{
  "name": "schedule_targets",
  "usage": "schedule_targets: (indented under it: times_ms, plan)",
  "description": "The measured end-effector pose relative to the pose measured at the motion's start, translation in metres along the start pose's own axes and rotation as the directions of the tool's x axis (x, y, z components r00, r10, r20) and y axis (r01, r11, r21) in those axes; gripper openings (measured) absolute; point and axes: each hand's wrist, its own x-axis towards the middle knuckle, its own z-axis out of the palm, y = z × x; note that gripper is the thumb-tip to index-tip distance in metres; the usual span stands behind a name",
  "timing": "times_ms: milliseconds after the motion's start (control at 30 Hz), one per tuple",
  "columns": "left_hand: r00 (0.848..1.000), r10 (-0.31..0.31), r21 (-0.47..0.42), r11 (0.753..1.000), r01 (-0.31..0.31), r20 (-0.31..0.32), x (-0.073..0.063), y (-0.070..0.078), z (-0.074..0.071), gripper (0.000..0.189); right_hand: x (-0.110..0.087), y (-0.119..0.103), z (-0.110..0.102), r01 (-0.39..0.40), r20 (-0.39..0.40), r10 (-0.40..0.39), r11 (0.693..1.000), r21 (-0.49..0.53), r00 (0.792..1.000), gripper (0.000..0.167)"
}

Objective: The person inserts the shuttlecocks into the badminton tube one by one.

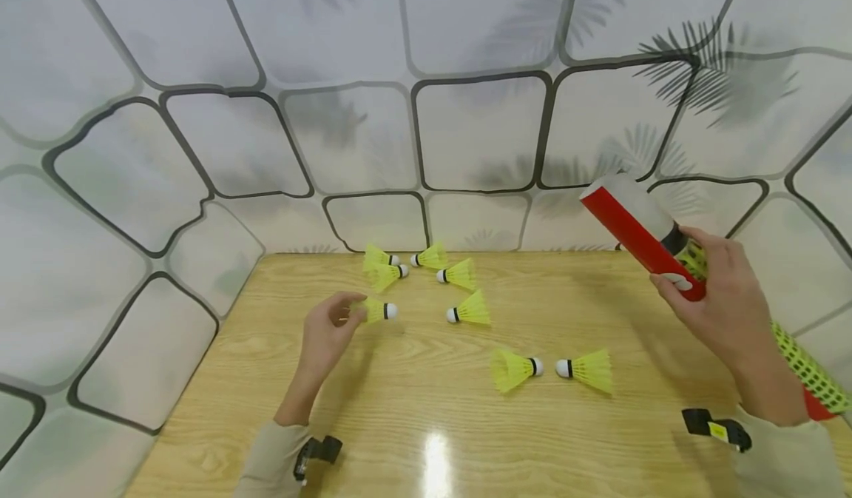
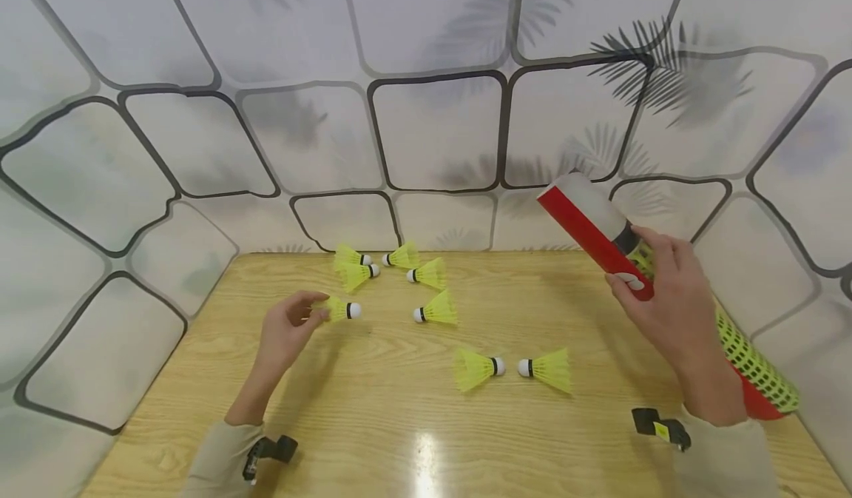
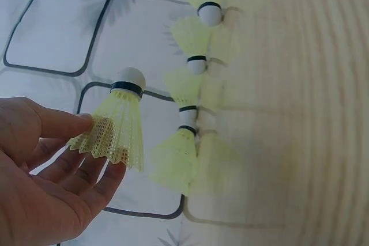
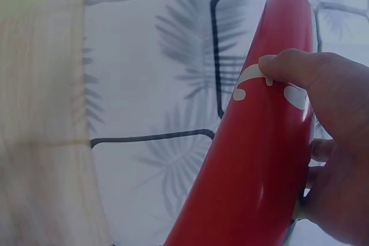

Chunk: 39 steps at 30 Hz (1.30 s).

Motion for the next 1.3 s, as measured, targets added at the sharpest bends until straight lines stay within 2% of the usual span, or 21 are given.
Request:
schedule_targets:
  times_ms: [333,533,767,1067,1300]
  plan:
    - [0.997,0.059,-0.026,0.998,-0.061,-0.057,0.009,0.019,-0.004,0.018,0.0,-0.024,-0.011,-0.05,0.008,0.049,0.99,0.135,0.999,0.093]
    - [0.99,0.1,-0.041,0.994,-0.104,-0.101,0.016,0.032,-0.004,0.02,-0.001,-0.037,-0.013,-0.008,0.0,0.008,0.986,0.164,1.0,0.098]
    - [0.972,0.167,-0.077,0.98,-0.182,-0.164,0.023,0.053,0.001,0.021,-0.004,-0.047,-0.009,0.027,0.05,-0.037,0.982,0.186,0.998,0.101]
    - [0.953,0.254,-0.207,0.936,-0.285,-0.163,0.038,0.09,0.011,0.019,-0.005,-0.052,-0.001,0.084,0.051,-0.097,0.974,0.21,0.994,0.101]
    - [0.924,0.329,-0.294,0.879,-0.375,-0.196,0.049,0.115,0.022,0.02,-0.006,-0.054,0.002,0.082,0.046,-0.094,0.973,0.217,0.995,0.102]
